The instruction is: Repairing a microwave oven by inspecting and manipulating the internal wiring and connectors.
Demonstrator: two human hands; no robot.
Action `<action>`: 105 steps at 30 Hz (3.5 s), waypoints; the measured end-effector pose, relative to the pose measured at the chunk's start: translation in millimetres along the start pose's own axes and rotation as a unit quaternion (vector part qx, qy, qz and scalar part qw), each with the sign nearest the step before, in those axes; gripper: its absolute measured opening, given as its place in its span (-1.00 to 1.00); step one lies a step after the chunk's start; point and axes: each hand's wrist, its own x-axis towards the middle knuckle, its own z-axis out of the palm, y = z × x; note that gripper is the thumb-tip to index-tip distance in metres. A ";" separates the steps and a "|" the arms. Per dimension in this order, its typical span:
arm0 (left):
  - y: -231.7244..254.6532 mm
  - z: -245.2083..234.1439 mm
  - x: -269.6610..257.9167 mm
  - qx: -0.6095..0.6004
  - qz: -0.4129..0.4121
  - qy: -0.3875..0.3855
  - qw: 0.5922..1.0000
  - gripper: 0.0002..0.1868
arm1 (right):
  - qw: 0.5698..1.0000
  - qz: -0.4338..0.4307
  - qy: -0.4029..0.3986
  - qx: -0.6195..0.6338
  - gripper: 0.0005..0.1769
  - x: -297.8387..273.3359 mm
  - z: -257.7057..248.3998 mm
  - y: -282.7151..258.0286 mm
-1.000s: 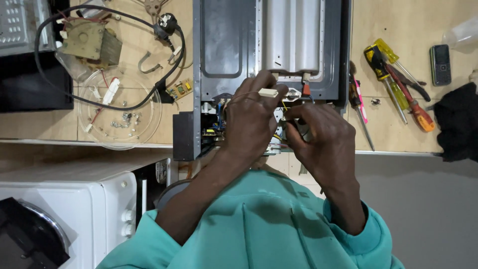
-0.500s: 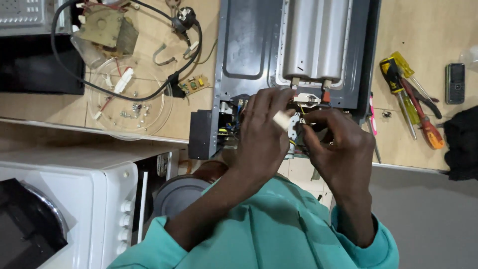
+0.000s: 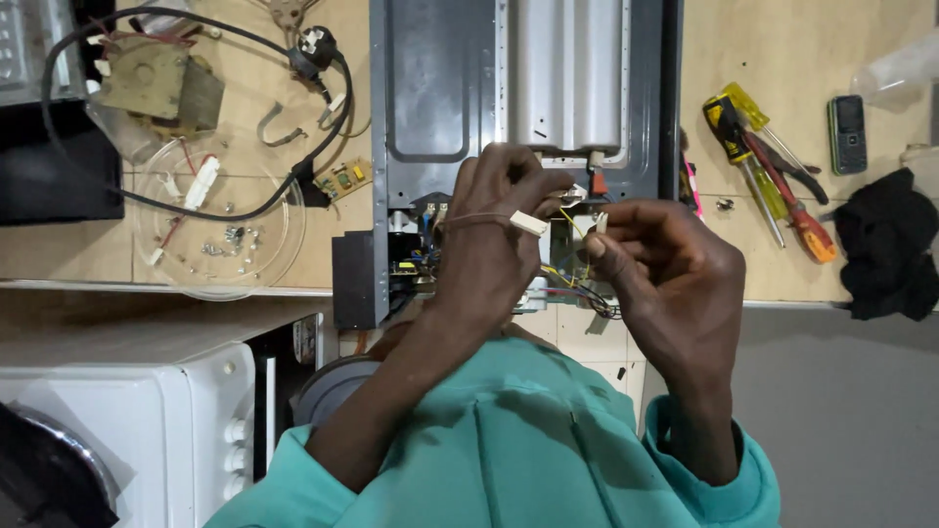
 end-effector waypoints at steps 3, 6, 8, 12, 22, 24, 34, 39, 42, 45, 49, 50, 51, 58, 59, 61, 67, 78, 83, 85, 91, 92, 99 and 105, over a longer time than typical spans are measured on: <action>-1.0 -0.8 -0.6 -0.023 0.008 0.008 1.000 -0.23 | 0.998 0.051 0.022 -0.004 -0.72 2.8 1.0 -2.6; -1.9 -0.7 -0.4 -0.020 0.010 0.007 1.000 -0.25 | 0.998 0.061 0.016 0.011 -0.66 8.0 -0.7 -2.4; -1.8 -1.2 -0.3 -0.027 0.013 0.007 1.000 -0.29 | 0.998 0.058 -0.015 0.007 -0.66 10.7 -2.4 0.3; -2.4 -3.0 -0.1 -0.040 0.021 0.010 0.999 -0.34 | 0.992 0.108 -0.045 0.048 -0.65 12.6 -11.7 3.4; 9.5 -29.2 -29.4 0.024 0.072 -0.086 0.993 -0.66 | 0.978 0.143 -0.131 0.083 -0.57 6.9 -22.7 -0.9; 14.9 -37.5 -34.4 0.024 0.049 -0.130 0.990 -0.65 | 0.977 0.148 -0.129 0.079 -0.55 5.4 -21.2 0.0; -2.6 -2.4 -25.5 0.092 0.037 -0.065 0.993 -0.90 | 0.986 0.127 -0.071 0.081 -0.73 -2.5 -10.0 1.0; -6.6 12.0 -23.8 0.165 0.028 -0.067 0.984 -0.88 | 0.986 0.104 -0.048 0.125 -0.79 -8.3 -1.6 3.3; -8.5 21.7 -23.5 0.091 0.012 -0.043 0.995 -0.82 | 0.980 0.142 -0.025 0.134 -0.78 -7.4 3.2 0.5; -9.7 25.4 -27.2 0.064 0.048 0.043 0.996 -0.92 | 0.994 0.072 -0.040 -0.070 -0.73 -5.7 2.0 -2.3; -7.8 22.6 -25.5 0.008 0.045 0.071 0.996 -0.91 | 0.988 0.049 -0.063 -0.132 -0.66 4.0 -1.4 3.2; -7.7 21.9 -27.3 -0.003 0.029 0.085 0.996 -0.89 | 0.986 0.062 -0.075 -0.134 -0.68 5.4 -2.1 3.9; -8.7 22.0 -26.9 -0.003 0.030 0.087 0.996 -0.89 | 0.986 0.060 -0.075 -0.135 -0.68 7.3 -4.8 2.9; -5.1 12.2 -19.6 0.008 0.007 0.020 1.000 -0.91 | 0.987 0.090 -0.133 -0.017 -0.58 12.4 -10.7 -5.6; -4.8 11.3 -17.5 0.031 -0.019 -0.012 0.999 -0.83 | 0.988 0.076 -0.132 -0.027 -0.59 12.9 -10.9 -6.8; 2.2 5.4 -15.4 0.004 -0.046 -0.027 0.999 -0.86 | 0.988 0.072 -0.136 -0.032 -0.60 12.9 -11.7 -3.6; -11.8 9.1 -20.6 0.000 0.090 0.015 0.996 -0.91 | 0.995 0.075 -0.059 -0.042 -0.66 6.1 -3.5 -2.8; -26.4 2.4 -23.9 0.106 0.146 -0.050 0.982 -0.70 | 0.990 -0.059 0.057 -0.115 -0.83 -6.5 -18.4 4.1; -38.5 10.2 -27.2 0.100 0.142 -0.056 0.983 -0.58 | 0.991 -0.010 -0.001 -0.134 -0.93 -37.0 -66.0 -1.7; -27.2 4.7 -22.8 0.090 0.149 -0.052 0.983 -0.66 | 0.984 0.040 -0.063 -0.160 -0.92 -51.8 -68.2 18.1; -8.9 -2.4 -16.8 0.084 0.148 -0.071 0.983 -0.75 | 0.924 0.282 -0.198 -0.168 -0.66 -90.5 -31.2 54.4; -7.9 -3.7 -16.9 0.091 0.149 -0.076 0.982 -0.68 | 0.945 0.279 -0.138 -0.102 -0.51 -94.1 -20.2 53.7; 29.3 -5.3 -9.9 0.007 0.223 -0.108 0.969 -0.66 | 0.918 0.324 0.062 0.221 -0.70 -90.7 15.7 56.3; 29.6 17.6 3.7 0.200 0.272 -0.294 0.894 -0.62 | 0.890 0.348 0.056 0.290 -0.77 -90.6 15.7 59.1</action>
